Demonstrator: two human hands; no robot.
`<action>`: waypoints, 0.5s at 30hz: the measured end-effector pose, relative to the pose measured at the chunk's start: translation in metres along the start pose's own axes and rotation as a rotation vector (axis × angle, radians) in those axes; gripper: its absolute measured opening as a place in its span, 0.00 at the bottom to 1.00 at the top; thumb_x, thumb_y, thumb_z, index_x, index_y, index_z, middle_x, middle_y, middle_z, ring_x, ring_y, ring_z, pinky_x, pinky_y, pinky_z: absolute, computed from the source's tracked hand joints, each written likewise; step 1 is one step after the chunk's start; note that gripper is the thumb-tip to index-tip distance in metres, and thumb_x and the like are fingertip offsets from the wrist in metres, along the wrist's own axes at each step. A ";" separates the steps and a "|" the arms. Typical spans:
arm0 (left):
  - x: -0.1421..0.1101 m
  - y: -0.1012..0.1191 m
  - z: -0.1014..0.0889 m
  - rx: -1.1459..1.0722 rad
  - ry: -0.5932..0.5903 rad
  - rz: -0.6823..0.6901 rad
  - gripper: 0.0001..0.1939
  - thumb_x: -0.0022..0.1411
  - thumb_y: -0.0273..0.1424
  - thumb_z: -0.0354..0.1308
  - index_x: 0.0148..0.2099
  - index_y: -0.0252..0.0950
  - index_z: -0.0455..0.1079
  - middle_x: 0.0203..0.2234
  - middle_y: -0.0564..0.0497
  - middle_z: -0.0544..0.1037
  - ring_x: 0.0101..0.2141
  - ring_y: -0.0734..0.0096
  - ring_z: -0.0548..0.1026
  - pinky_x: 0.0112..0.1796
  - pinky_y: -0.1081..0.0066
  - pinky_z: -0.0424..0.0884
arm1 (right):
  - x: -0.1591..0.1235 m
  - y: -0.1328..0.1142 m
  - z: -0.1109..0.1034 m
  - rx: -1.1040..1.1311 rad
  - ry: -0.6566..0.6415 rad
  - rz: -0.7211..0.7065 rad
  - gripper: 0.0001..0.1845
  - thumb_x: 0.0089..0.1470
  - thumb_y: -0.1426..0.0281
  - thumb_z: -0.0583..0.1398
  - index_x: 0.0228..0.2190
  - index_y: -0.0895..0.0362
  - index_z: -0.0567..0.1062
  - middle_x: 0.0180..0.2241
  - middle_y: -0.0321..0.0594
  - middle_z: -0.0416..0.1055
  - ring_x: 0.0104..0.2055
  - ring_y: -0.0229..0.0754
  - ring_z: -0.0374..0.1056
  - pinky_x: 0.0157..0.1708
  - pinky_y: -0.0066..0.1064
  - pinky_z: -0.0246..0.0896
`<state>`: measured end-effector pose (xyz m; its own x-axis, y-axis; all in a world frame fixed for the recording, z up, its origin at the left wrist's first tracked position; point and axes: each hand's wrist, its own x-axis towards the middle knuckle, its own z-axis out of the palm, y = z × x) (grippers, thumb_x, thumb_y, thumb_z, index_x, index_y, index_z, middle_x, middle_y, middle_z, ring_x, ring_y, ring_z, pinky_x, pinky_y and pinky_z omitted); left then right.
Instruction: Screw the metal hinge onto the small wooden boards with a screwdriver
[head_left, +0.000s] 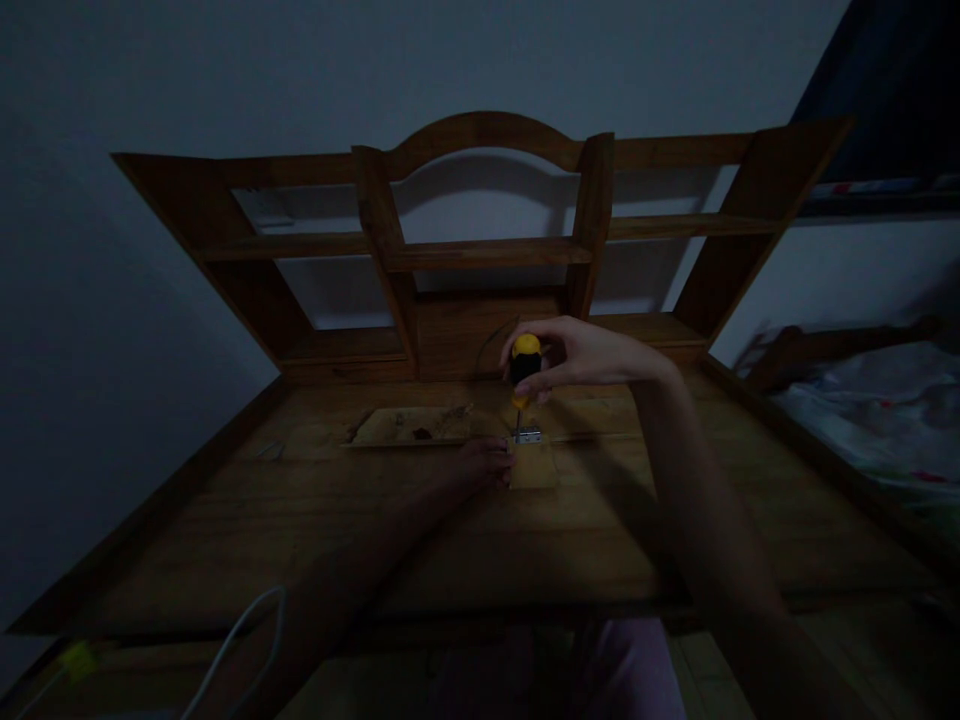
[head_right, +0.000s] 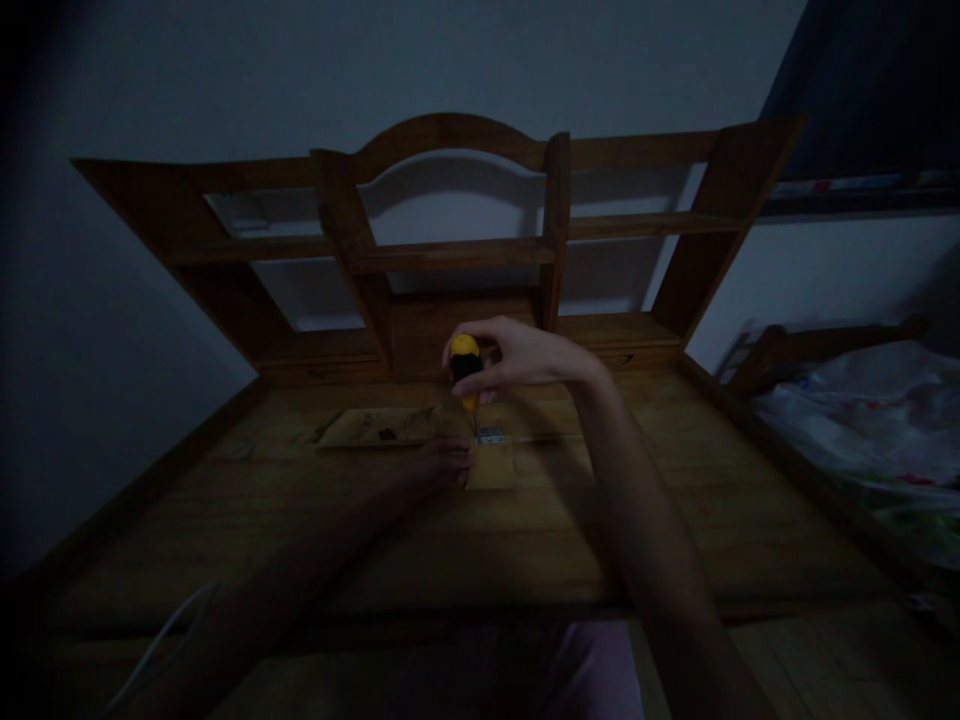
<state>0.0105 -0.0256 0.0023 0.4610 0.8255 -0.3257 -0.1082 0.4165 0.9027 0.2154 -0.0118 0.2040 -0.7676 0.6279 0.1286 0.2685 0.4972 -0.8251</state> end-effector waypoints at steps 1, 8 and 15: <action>-0.001 0.001 0.000 -0.003 -0.019 0.005 0.13 0.49 0.29 0.70 0.37 0.31 0.73 0.20 0.53 0.73 0.21 0.76 0.70 0.25 0.76 0.63 | -0.003 -0.001 -0.002 0.029 -0.031 0.020 0.22 0.46 0.65 0.69 0.44 0.54 0.74 0.39 0.37 0.75 0.33 0.38 0.74 0.32 0.30 0.70; 0.002 -0.003 -0.001 -0.016 -0.086 0.041 0.17 0.48 0.32 0.71 0.40 0.29 0.74 0.22 0.52 0.74 0.20 0.79 0.68 0.24 0.76 0.60 | -0.008 -0.004 -0.001 0.031 -0.070 0.021 0.29 0.52 0.64 0.65 0.55 0.49 0.67 0.37 0.35 0.74 0.34 0.39 0.74 0.34 0.31 0.69; 0.009 -0.015 -0.002 -0.020 -0.044 0.094 0.18 0.46 0.35 0.71 0.38 0.30 0.74 0.20 0.51 0.74 0.19 0.75 0.69 0.23 0.74 0.61 | 0.009 -0.003 0.016 -0.500 0.339 -0.022 0.24 0.49 0.53 0.66 0.41 0.53 0.66 0.34 0.34 0.70 0.32 0.39 0.66 0.31 0.30 0.57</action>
<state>0.0142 -0.0236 -0.0146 0.4863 0.8438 -0.2272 -0.1700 0.3463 0.9226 0.1983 -0.0174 0.1983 -0.5695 0.7296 0.3786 0.5589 0.6815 -0.4724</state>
